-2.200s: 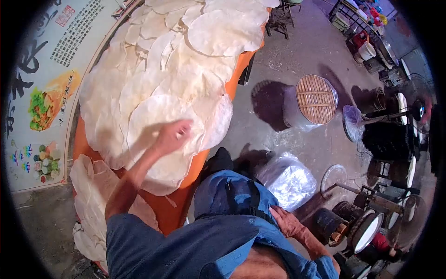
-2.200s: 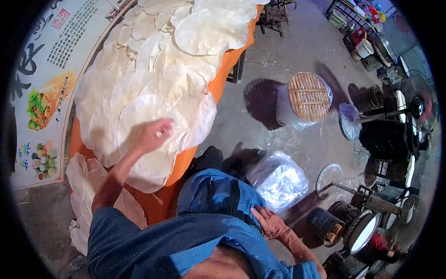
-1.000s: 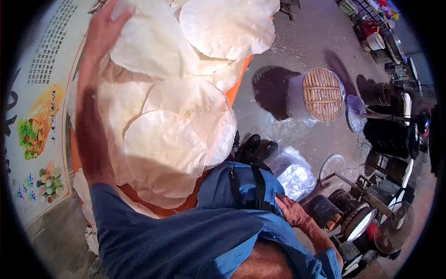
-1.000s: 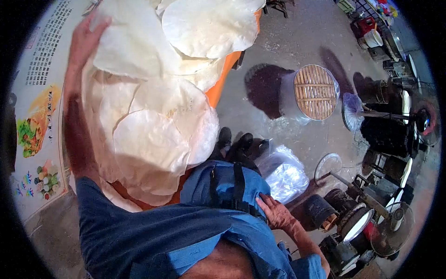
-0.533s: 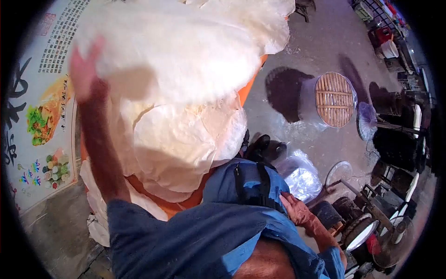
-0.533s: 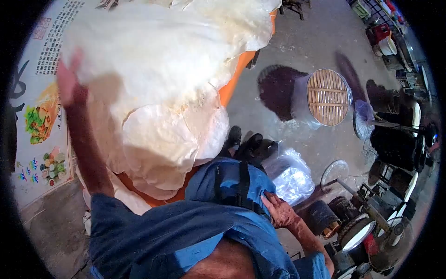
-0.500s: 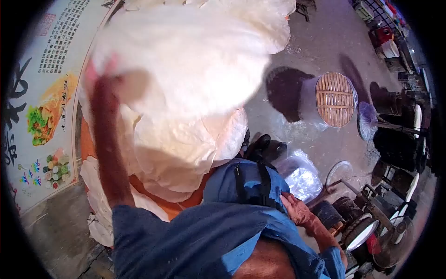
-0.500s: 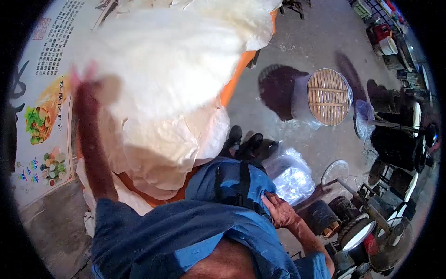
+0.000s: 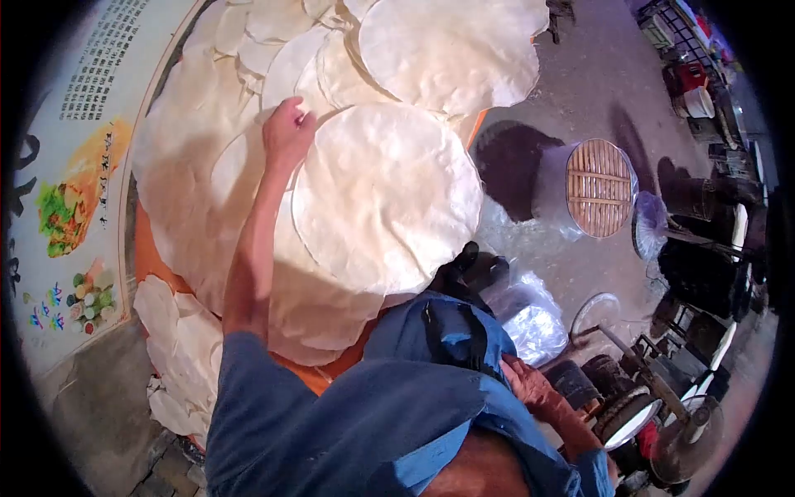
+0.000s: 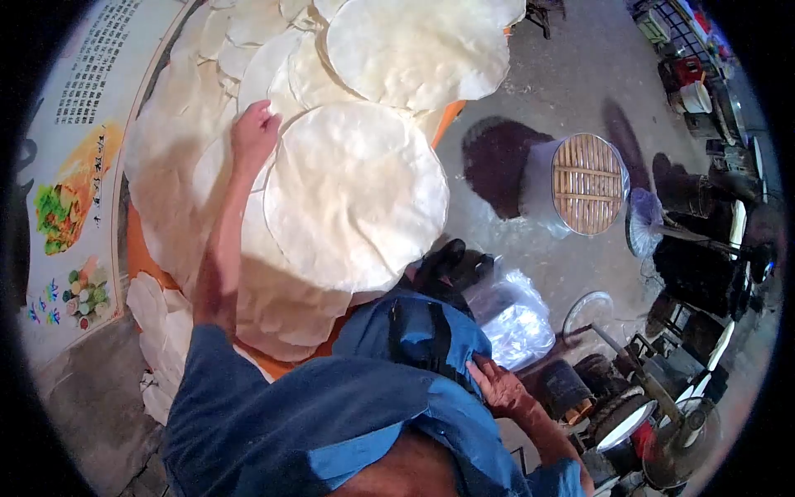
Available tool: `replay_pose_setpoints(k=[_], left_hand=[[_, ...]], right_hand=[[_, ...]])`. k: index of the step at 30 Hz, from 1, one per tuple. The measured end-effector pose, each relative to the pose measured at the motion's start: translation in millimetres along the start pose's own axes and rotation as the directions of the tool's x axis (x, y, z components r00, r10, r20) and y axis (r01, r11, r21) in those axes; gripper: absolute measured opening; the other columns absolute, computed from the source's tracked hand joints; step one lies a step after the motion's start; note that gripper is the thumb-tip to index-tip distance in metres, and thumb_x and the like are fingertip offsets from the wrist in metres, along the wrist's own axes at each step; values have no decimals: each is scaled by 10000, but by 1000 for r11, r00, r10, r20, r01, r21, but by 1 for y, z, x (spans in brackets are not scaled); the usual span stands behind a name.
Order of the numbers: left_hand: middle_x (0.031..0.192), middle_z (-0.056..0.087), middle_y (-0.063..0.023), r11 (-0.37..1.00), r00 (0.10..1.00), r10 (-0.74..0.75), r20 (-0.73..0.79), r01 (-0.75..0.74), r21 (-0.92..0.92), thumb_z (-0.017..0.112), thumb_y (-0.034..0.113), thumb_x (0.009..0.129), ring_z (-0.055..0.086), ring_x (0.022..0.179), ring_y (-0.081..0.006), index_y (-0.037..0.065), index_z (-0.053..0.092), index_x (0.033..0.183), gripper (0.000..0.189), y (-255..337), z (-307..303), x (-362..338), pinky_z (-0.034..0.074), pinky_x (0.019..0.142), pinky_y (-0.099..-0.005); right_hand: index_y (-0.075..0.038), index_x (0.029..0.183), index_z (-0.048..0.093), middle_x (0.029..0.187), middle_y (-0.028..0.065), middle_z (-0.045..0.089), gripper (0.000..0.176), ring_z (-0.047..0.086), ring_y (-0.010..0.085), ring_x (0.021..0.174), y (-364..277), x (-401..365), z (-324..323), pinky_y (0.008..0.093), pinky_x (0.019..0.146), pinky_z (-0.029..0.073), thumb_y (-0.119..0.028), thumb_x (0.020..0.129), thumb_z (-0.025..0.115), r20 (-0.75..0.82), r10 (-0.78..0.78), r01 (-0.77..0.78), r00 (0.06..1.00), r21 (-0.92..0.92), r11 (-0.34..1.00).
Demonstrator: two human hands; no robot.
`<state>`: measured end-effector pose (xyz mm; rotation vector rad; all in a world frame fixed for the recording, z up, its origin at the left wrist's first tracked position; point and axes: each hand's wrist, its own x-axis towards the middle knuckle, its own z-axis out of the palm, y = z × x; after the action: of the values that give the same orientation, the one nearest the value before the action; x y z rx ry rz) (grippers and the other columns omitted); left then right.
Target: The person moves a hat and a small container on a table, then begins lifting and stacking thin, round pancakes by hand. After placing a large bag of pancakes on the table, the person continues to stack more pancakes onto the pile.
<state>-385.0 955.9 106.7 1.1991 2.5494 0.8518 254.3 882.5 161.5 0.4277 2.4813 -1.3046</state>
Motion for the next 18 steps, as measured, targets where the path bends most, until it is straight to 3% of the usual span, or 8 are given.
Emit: replay_pose_setpoints(k=[2, 5, 11, 14, 15, 16, 17, 18], left_hand=[[958, 689, -159, 994, 995, -100, -31, 98, -47, 725, 227, 805, 670, 821, -249, -40, 585, 1200, 497, -29, 45, 47, 523, 748, -367], [847, 676, -118, 833, 900, -437, 13, 410, -371, 747, 254, 800, 638, 677, -212, -37, 636, 1042, 394, -31, 79, 81, 510, 602, -349], [657, 580, -79, 631, 823, -462, 330, 567, -530, 749, 242, 797, 497, 468, -148, 19, 588, 748, 279, -10, 77, 108, 371, 391, -320], [700, 586, -60, 728, 823, -503, 262, 567, -384, 750, 220, 829, 560, 584, -162, 13, 615, 856, 249, 13, 78, 113, 478, 526, -306], [795, 617, -79, 759, 862, -474, 180, 504, -412, 732, 217, 845, 596, 667, -187, 1, 627, 932, 255, 4, 81, 124, 508, 574, -337], [891, 648, -99, 789, 893, -439, 99, 436, -433, 714, 213, 861, 632, 749, -212, -11, 639, 1008, 279, 15, 74, 128, 538, 622, -369], [1071, 650, -119, 759, 917, -364, 163, 393, -519, 678, 197, 891, 648, 913, -249, -4, 617, 1153, 335, 22, 59, 130, 558, 746, -404], [1103, 647, -129, 750, 958, -226, 177, 287, -596, 645, 186, 917, 649, 950, -248, -18, 590, 1176, 335, 13, 52, 148, 554, 803, -380]], right_hand=[[25, 1452, 298, 1386, 316, 402, 747, 494, 473, 1188, 5, -6, 15, 503, 987, 450, -224, 830, 627, -59, -44, 43, 997, -19, 999], [20, 1458, 252, 1400, 296, 401, 737, 479, 459, 1212, 1, -13, 24, 504, 992, 446, -232, 860, 600, 23, 76, -76, 997, -23, 997], [30, 1454, 286, 1404, 315, 388, 733, 463, 470, 1233, -2, -16, 35, 510, 1006, 435, -224, 843, 601, 14, 122, -122, 992, 26, 992], [12, 1455, 295, 1411, 311, 385, 714, 461, 467, 1236, -3, -16, 32, 512, 1006, 431, -241, 856, 590, 31, 149, -150, 988, 41, 988], [5, 1456, 298, 1415, 308, 383, 710, 460, 465, 1236, 0, -17, 36, 513, 1009, 427, -248, 860, 588, 22, 139, -140, 990, 30, 990], [-2, 1457, 300, 1418, 306, 382, 705, 459, 463, 1236, 2, -19, 39, 514, 1012, 423, -254, 864, 586, 11, 132, -132, 991, 20, 991], [-7, 1458, 303, 1419, 304, 382, 718, 458, 463, 1236, 4, -21, 42, 513, 1017, 417, -276, 859, 594, -16, 118, -118, 993, 22, 993], [-13, 1458, 305, 1419, 301, 383, 731, 458, 463, 1236, 7, -22, 43, 512, 1021, 412, -297, 854, 602, -40, 103, -102, 994, 23, 995]])
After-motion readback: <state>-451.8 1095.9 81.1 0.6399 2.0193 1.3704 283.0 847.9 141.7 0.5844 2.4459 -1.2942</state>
